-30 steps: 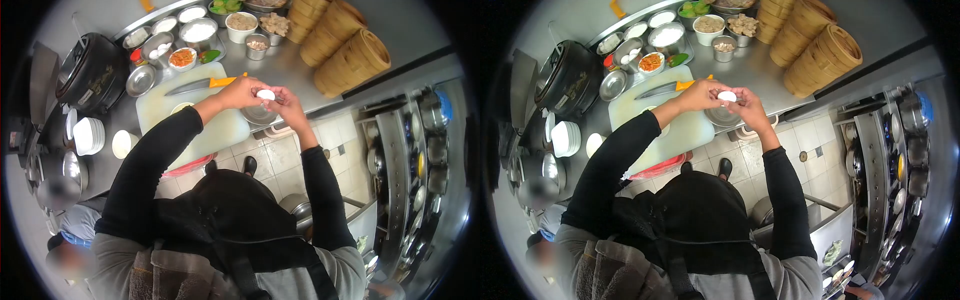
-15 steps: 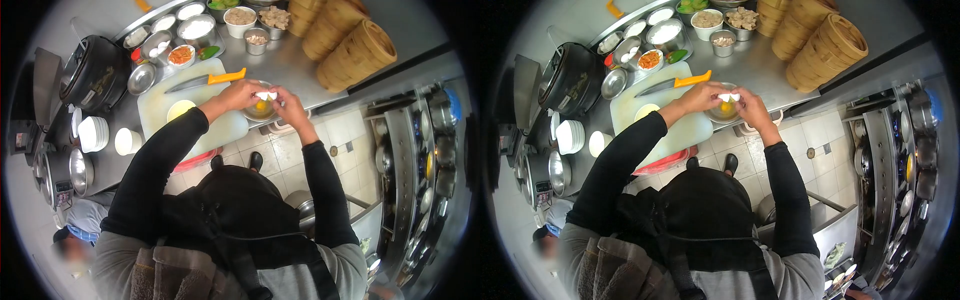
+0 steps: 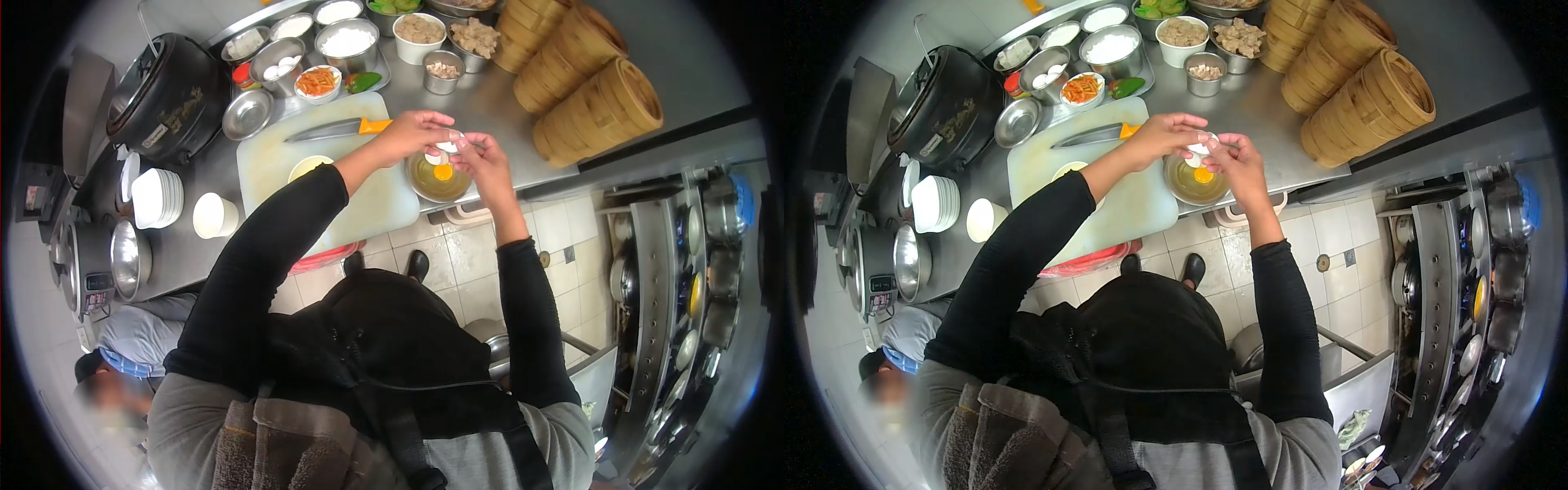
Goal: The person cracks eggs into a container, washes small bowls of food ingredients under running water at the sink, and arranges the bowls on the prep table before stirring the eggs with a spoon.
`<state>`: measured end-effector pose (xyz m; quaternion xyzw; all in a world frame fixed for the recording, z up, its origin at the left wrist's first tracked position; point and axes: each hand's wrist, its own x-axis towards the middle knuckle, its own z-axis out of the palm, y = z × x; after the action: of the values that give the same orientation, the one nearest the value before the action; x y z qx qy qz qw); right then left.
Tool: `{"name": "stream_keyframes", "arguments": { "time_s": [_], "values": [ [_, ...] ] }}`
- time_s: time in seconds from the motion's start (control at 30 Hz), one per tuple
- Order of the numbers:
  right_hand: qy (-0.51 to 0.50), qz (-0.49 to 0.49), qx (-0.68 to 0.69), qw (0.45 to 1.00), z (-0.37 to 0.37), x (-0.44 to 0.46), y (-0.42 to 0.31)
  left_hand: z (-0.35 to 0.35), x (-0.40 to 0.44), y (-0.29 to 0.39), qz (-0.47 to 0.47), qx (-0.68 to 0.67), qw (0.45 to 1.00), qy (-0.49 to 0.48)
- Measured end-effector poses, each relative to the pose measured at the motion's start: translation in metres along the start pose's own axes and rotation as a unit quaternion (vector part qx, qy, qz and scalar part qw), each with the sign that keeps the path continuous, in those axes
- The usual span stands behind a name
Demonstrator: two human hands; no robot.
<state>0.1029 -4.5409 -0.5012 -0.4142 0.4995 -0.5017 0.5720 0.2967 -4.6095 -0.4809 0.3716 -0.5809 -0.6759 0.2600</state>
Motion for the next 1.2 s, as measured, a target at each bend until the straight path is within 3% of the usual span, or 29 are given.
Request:
{"name": "stream_keyframes", "arguments": {
  "time_s": [0.03, 0.07, 0.13, 0.17, 0.2, 0.27, 0.3, 0.37, 0.43, 0.5, 0.53, 0.67, 0.7, 0.77, 0.9, 0.97, 1.0, 1.1, 1.17, 1.2],
  "values": [
    [0.006, 0.004, -0.035, 0.999, 0.002, 0.000, 0.000, -0.002, -0.002, -0.002, -0.018, -0.088, 0.996, -0.006],
    [0.007, 0.006, -0.036, 0.999, 0.004, 0.002, 0.001, -0.003, -0.003, -0.004, -0.020, -0.090, 0.996, -0.007],
    [0.016, 0.033, 0.141, 0.989, 0.007, 0.010, 0.003, -0.009, -0.004, -0.007, -0.056, -0.173, 0.983, 0.026],
    [0.014, 0.034, 0.140, 0.989, 0.006, 0.015, 0.008, -0.014, -0.004, -0.008, -0.055, -0.174, 0.983, 0.028],
    [0.038, -0.014, -0.080, 0.996, 0.006, 0.020, 0.017, -0.020, -0.006, -0.008, -0.053, -0.239, 0.969, 0.026],
    [0.073, -0.139, -0.447, 0.880, 0.009, 0.023, 0.041, -0.025, -0.010, -0.005, -0.038, -0.326, 0.944, 0.045],
    [0.069, -0.141, -0.447, 0.881, 0.010, 0.024, 0.051, -0.031, -0.013, 0.001, -0.037, -0.326, 0.943, 0.049],
    [0.018, -0.222, -0.605, 0.765, 0.017, 0.026, 0.057, -0.044, -0.019, 0.013, -0.030, -0.444, 0.895, -0.030],
    [0.008, -0.199, -0.586, 0.785, 0.015, 0.030, 0.050, -0.053, -0.032, 0.023, -0.021, -0.456, 0.889, -0.010],
    [0.041, -0.123, -0.501, 0.856, 0.014, 0.032, 0.042, -0.066, -0.049, 0.030, -0.018, -0.456, 0.890, -0.019],
    [0.037, -0.124, -0.499, 0.857, 0.020, 0.033, 0.045, -0.074, -0.054, 0.029, -0.022, -0.458, 0.888, -0.025],
    [-0.002, -0.240, -0.562, 0.792, 0.000, 0.026, 0.041, -0.090, -0.082, 0.030, -0.028, -0.428, 0.902, 0.044],
    [0.004, -0.241, -0.565, 0.789, 0.004, 0.024, 0.037, -0.097, -0.086, 0.026, -0.025, -0.414, 0.909, 0.049],
    [-0.024, -0.218, -0.649, 0.728, 0.016, 0.017, 0.033, -0.095, -0.090, 0.020, -0.024, -0.400, 0.914, 0.056],
    [0.000, -0.224, -0.595, 0.772, 0.004, 0.036, 0.049, -0.086, -0.091, 0.019, -0.060, -0.373, 0.922, 0.084],
    [0.018, -0.118, -0.372, 0.920, 0.001, 0.030, 0.031, -0.075, -0.088, 0.019, -0.090, -0.304, 0.940, 0.122],
    [0.041, -0.072, -0.289, 0.954, 0.003, 0.031, 0.028, -0.069, -0.085, 0.019, -0.106, -0.278, 0.945, 0.133],
    [-0.020, -0.044, -0.168, 0.985, -0.004, 0.028, 0.027, -0.052, -0.076, 0.018, -0.136, -0.301, 0.935, 0.131],
    [0.032, -0.049, -0.209, 0.976, -0.006, 0.026, 0.021, -0.039, -0.068, 0.015, -0.151, -0.319, 0.928, 0.119],
    [0.032, 0.003, -0.094, 0.995, -0.013, 0.026, 0.020, -0.030, -0.063, 0.012, -0.167, -0.339, 0.919, 0.112]
  ]
}}
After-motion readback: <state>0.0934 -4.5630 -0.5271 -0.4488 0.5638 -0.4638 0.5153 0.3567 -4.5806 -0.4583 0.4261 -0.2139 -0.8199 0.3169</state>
